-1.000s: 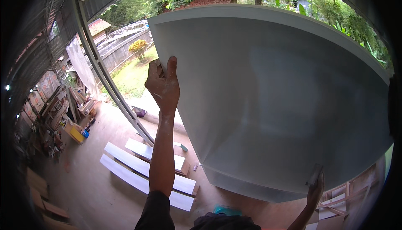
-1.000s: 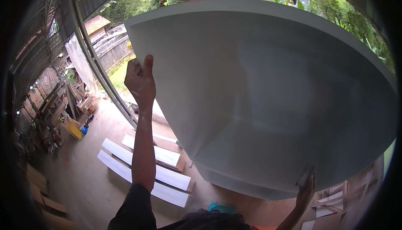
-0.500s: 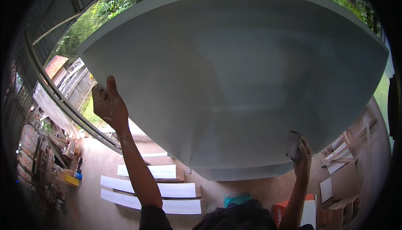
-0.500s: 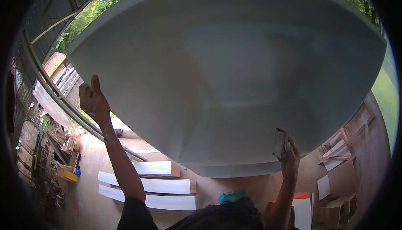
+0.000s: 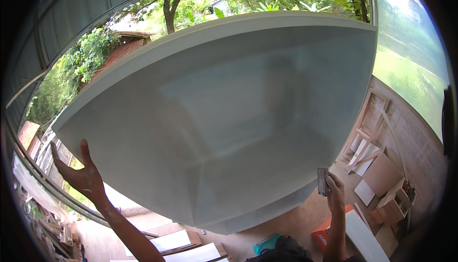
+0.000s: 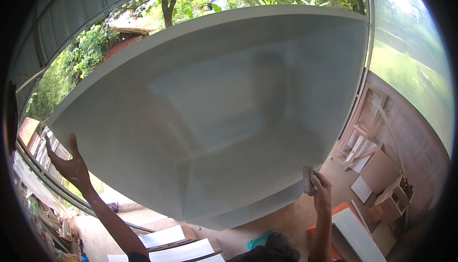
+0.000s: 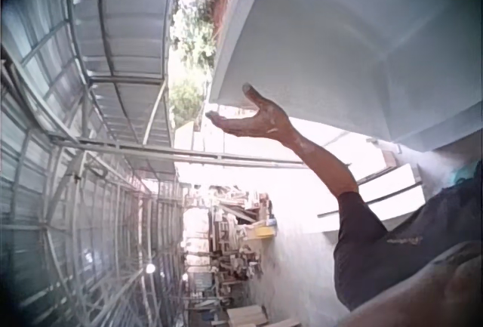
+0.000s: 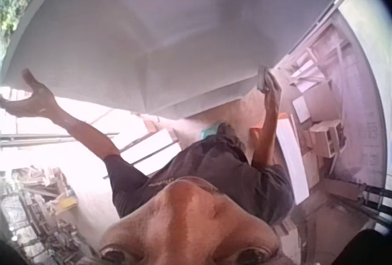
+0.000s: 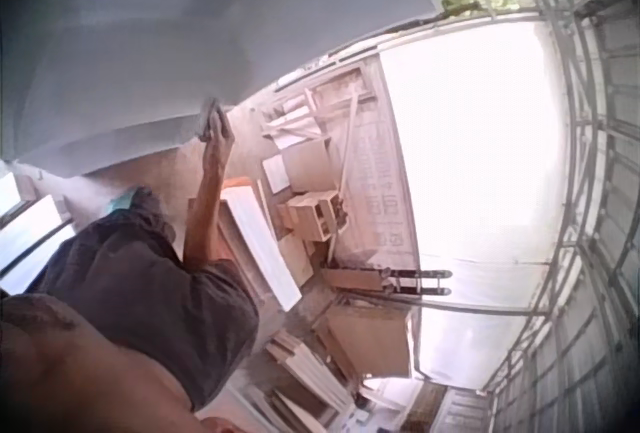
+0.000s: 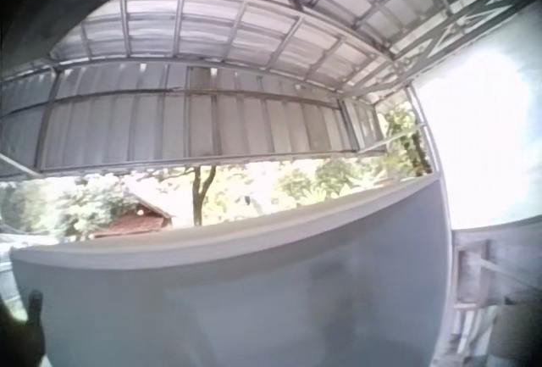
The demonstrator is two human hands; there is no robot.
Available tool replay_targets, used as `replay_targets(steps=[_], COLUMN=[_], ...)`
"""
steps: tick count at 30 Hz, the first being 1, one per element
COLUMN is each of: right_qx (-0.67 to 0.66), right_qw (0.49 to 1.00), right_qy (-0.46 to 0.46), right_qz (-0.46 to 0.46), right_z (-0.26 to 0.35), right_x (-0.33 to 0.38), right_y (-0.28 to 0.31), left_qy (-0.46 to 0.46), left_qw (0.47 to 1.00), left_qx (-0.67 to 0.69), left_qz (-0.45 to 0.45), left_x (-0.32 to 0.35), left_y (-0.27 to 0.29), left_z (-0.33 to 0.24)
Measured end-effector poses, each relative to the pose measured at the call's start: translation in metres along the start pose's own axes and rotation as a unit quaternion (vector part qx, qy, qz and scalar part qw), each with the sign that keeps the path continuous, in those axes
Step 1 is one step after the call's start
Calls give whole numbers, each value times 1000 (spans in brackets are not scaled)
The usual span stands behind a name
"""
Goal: The person sands the edges and corners of a white wooden cabinet with a sanding block, holding the piece steady and turning it to reach different sides.
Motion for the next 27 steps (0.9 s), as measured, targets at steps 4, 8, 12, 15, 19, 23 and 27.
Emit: replay_targets(steps=[4, 8, 12, 15, 19, 23, 27], right_qx=[1, 5, 9, 13, 18, -29, -55], right_qw=[999, 997, 997, 996, 994, 993, 991], right_qy=[-12, 1, 12, -4, -40, -80, -90], right_qz=[-43, -72, -74, -88, -103, -80, -83], right_z=[-2, -5, -7, -12, -26, -44, -58], right_x=[13, 20, 21, 18, 10, 1, -6], right_y=[20, 28, 29, 26, 16, 4, 1], left_qy=[-236, -320, -350, -325, -257, -132, -87], left_qw=[965, 934, 929, 932, 946, 950, 955], left_qx=[88, 48, 56, 83, 100, 147, 137], left_qz=[71, 154, 102, 136, 170, 242, 247], left_x=[-36, -62, -76, -79, -77, -74, -70], left_y=[-10, -38, -52, -55, -56, -57, -54], left_z=[-34, -42, -36, -32, -36, -41, -44])
Point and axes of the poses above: each hand's wrist, its own x-axis away from the middle knuckle, its own y-axis out of the back of the hand, z = x × y, the point moved 2 cm from there along -x, towards the middle knuckle
